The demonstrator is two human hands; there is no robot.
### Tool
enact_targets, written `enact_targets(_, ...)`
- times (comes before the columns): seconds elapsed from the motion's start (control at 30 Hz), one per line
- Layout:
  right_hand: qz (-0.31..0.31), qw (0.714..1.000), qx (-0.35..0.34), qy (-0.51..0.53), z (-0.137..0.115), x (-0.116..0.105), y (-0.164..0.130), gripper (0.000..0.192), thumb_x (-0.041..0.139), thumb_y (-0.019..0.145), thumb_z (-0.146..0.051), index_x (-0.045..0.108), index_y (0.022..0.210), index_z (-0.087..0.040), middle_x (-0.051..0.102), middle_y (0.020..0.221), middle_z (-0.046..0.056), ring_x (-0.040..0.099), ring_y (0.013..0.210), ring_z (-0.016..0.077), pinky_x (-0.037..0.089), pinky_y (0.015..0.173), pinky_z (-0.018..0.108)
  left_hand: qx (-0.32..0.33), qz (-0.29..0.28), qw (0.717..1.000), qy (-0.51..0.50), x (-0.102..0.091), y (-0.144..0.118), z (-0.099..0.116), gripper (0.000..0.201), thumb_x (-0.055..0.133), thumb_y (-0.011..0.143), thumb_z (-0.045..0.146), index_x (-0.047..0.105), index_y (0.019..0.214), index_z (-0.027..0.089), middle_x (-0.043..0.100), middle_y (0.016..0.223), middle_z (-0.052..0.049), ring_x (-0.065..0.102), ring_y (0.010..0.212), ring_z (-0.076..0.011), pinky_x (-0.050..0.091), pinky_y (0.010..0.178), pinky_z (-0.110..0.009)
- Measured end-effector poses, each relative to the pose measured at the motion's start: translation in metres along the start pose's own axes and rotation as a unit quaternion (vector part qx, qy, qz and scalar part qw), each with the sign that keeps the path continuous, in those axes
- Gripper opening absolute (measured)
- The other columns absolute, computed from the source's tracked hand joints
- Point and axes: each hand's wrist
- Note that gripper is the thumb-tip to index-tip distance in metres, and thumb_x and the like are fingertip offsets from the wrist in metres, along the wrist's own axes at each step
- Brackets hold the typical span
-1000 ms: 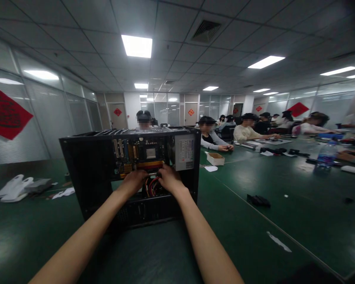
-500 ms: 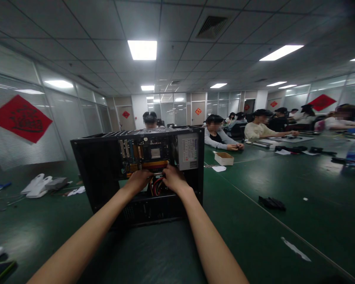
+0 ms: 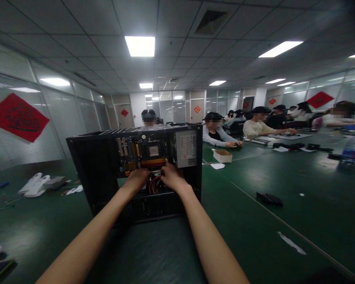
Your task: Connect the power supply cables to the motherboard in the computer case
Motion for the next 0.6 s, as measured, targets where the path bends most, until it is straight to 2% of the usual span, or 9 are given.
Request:
enact_targets(0.23,0.007,1.0,0.001,0.004,0.0,0.0001,-0.0008,0.012,0.059,0.083,-0.022,0.066,0.092,-0.019,0.061,0.114,0.007,0.059,0.101,0.0195,0.043,0.076,0.027,0.0,0.026,1.0,0.011,-0.003,-0.0006,0.0025,0.028,0.048,0.093,0.021,0.07,0.111,0.023,0.071,0.106,-0.011,0.067,0.098,-0.0251,0.048,0.083,-0.033)
enact_targets(0.4,0.011,1.0,-0.003,0.011,0.0023,0.0028,0.0003,0.012,0.06,0.083,-0.023,0.066,0.092,-0.019,0.062,0.111,0.006,0.06,0.101,0.0199,0.043,0.075,0.027,0.011,0.026,0.999,0.032,-0.0015,-0.0031,0.0025,0.03,0.045,0.094,0.018,0.07,0.11,0.021,0.071,0.103,-0.012,0.068,0.095,-0.0275,0.049,0.076,-0.033)
enact_targets(0.6,0.003,1.0,-0.004,0.01,0.0023,0.0038,0.0007,0.014,0.061,0.082,-0.022,0.067,0.094,-0.018,0.062,0.112,0.007,0.058,0.101,0.0194,0.042,0.079,0.027,-0.002,0.015,0.999,0.048,0.0008,-0.0002,0.0037,0.027,0.046,0.092,0.017,0.07,0.105,0.017,0.07,0.102,-0.014,0.068,0.095,-0.0284,0.049,0.076,-0.034)
Point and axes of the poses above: each hand's wrist, its own y-axis towards the middle knuckle, its own x-axis out of the palm, z = x × y
